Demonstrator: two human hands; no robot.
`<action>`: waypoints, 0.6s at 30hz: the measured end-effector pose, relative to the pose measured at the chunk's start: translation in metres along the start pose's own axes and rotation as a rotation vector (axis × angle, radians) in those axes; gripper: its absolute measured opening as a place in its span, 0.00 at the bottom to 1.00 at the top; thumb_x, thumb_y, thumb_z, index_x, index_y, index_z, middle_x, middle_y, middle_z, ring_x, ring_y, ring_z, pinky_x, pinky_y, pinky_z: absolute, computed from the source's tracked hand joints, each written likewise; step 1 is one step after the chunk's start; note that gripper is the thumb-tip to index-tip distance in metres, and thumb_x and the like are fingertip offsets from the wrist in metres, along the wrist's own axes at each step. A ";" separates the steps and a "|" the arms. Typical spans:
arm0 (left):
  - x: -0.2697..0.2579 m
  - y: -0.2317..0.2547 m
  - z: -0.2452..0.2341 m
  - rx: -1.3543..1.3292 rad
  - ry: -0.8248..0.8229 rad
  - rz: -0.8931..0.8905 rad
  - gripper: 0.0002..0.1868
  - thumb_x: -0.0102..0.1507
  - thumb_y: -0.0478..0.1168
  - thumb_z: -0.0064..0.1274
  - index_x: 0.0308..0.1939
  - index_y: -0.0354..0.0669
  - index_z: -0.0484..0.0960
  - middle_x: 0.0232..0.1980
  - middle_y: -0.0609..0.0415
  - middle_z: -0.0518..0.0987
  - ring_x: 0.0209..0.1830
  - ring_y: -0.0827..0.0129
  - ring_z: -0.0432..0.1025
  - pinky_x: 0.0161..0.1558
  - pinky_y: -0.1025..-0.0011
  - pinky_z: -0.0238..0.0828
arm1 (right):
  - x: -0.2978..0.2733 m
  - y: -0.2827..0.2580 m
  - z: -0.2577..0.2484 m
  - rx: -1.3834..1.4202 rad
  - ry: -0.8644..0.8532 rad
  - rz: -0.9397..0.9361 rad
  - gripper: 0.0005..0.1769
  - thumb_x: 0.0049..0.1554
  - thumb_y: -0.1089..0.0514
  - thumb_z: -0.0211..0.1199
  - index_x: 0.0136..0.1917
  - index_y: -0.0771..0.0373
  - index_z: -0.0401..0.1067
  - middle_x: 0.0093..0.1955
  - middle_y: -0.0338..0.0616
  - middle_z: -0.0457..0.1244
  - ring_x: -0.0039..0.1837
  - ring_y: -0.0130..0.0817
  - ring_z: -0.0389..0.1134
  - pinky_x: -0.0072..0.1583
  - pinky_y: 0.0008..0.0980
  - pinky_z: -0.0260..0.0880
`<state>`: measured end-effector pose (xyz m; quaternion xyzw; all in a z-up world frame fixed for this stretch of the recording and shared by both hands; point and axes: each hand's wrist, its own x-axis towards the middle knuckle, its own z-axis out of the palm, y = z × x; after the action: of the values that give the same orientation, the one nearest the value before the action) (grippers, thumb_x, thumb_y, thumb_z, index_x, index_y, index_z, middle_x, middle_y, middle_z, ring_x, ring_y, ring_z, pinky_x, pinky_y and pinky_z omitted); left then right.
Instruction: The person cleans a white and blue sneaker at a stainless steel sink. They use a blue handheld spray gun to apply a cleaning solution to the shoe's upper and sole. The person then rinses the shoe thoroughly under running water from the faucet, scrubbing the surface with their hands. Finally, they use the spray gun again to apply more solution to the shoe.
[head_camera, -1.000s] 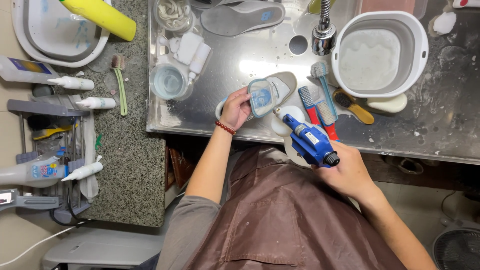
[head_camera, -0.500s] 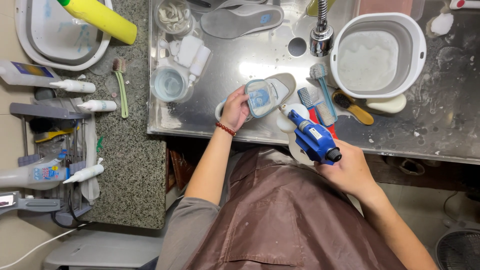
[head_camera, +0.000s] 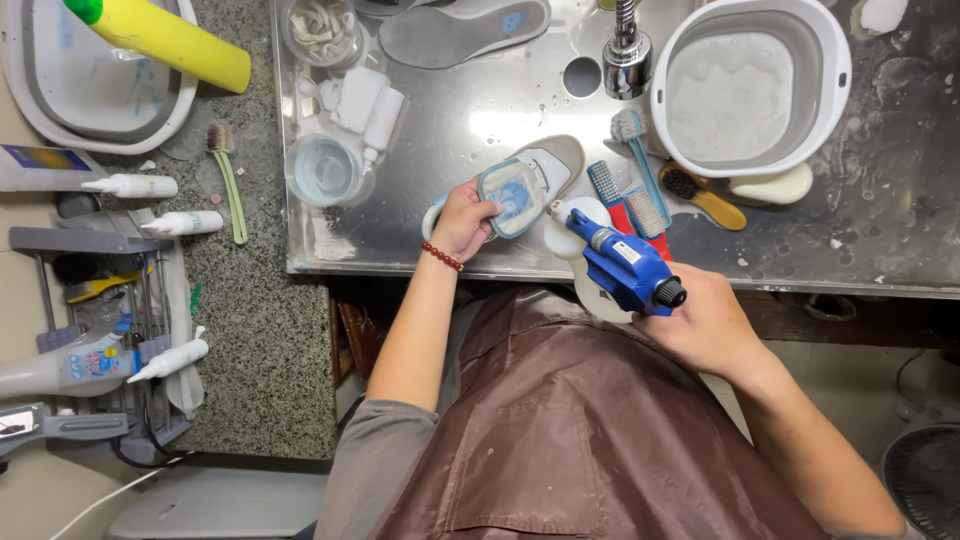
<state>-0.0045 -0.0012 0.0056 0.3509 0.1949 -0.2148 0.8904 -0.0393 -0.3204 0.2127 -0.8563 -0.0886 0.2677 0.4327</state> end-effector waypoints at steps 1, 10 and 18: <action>0.000 0.001 0.001 -0.001 0.000 -0.002 0.26 0.60 0.19 0.45 0.63 0.26 0.71 0.57 0.42 0.80 0.54 0.60 0.78 0.57 0.62 0.78 | 0.001 -0.002 0.002 0.000 0.000 0.003 0.18 0.41 0.62 0.69 0.47 0.65 0.74 0.40 0.47 0.69 0.41 0.36 0.69 0.48 0.33 0.69; -0.002 -0.003 -0.003 -0.060 -0.073 0.021 0.27 0.60 0.19 0.45 0.65 0.25 0.70 0.59 0.41 0.79 0.57 0.60 0.76 0.62 0.62 0.74 | 0.008 -0.017 0.004 -0.025 -0.003 0.047 0.17 0.42 0.61 0.69 0.47 0.63 0.74 0.38 0.48 0.69 0.39 0.39 0.69 0.47 0.34 0.69; -0.002 0.001 -0.001 -0.048 -0.071 0.004 0.27 0.61 0.20 0.46 0.65 0.25 0.70 0.59 0.41 0.79 0.58 0.59 0.76 0.63 0.61 0.73 | 0.009 -0.015 0.003 -0.059 -0.018 0.090 0.16 0.41 0.60 0.69 0.45 0.64 0.75 0.38 0.49 0.69 0.39 0.42 0.70 0.47 0.36 0.70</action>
<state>-0.0061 0.0006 0.0060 0.3220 0.1677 -0.2205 0.9053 -0.0320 -0.3055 0.2201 -0.8694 -0.0616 0.2920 0.3940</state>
